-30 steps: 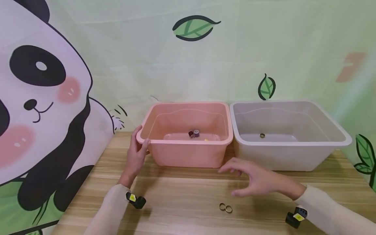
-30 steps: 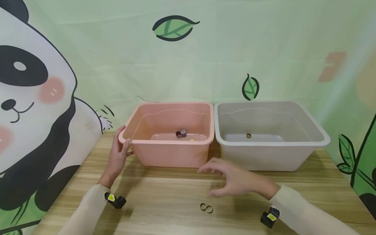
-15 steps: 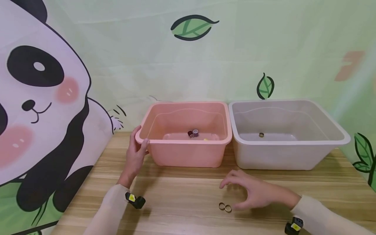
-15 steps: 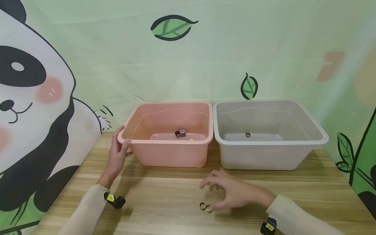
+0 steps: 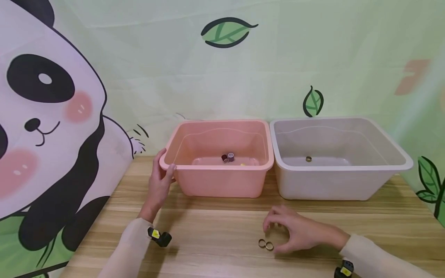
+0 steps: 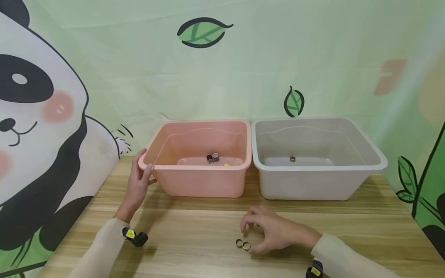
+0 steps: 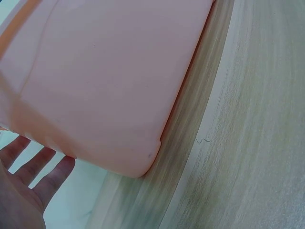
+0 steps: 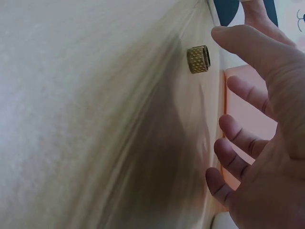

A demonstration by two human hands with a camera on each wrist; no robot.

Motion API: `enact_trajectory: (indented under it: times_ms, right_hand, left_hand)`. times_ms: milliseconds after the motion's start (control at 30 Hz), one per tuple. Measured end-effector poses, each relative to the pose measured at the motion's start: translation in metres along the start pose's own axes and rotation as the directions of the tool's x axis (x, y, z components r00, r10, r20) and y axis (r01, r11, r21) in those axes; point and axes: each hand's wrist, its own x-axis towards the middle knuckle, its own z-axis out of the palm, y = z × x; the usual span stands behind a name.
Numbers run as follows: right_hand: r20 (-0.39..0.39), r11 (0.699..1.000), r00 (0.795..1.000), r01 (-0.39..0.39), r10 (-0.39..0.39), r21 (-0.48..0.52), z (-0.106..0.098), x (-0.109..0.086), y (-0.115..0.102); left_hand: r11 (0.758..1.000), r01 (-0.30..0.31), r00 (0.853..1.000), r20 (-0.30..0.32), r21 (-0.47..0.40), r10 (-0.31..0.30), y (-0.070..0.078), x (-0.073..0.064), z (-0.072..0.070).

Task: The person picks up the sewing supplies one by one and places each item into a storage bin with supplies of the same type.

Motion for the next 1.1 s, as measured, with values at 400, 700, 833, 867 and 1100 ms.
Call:
enact_trajectory:
  times_ms: [400,700,833,867,1100]
  right_hand:
    - [-0.042,0.993,0.999,-0.007,0.003,-0.116,0.011,0.006,0.003]
    - [-0.065,0.994,0.998,0.005,-0.012,-0.106,0.012,0.008,0.001]
    - [-0.072,0.995,0.997,0.007,-0.014,-0.103,0.012,0.008,0.002]
    - [-0.074,0.995,0.997,0.007,-0.015,-0.103,0.012,0.008,0.003]
    - [-0.080,0.996,0.997,0.009,-0.016,-0.093,0.014,0.008,0.006]
  left_hand:
    - [1.000,0.001,1.000,0.007,-0.003,-0.001,0.000,0.000,0.000]
    - [1.000,0.004,1.000,0.007,-0.001,-0.004,0.001,0.000,0.000]
    - [1.000,0.009,1.000,0.007,0.000,-0.009,0.001,0.000,0.000]
    - [1.000,0.009,1.000,0.007,0.001,-0.009,0.001,0.001,0.000]
    - [1.000,0.014,1.000,0.002,0.002,-0.014,0.000,0.001,0.000]
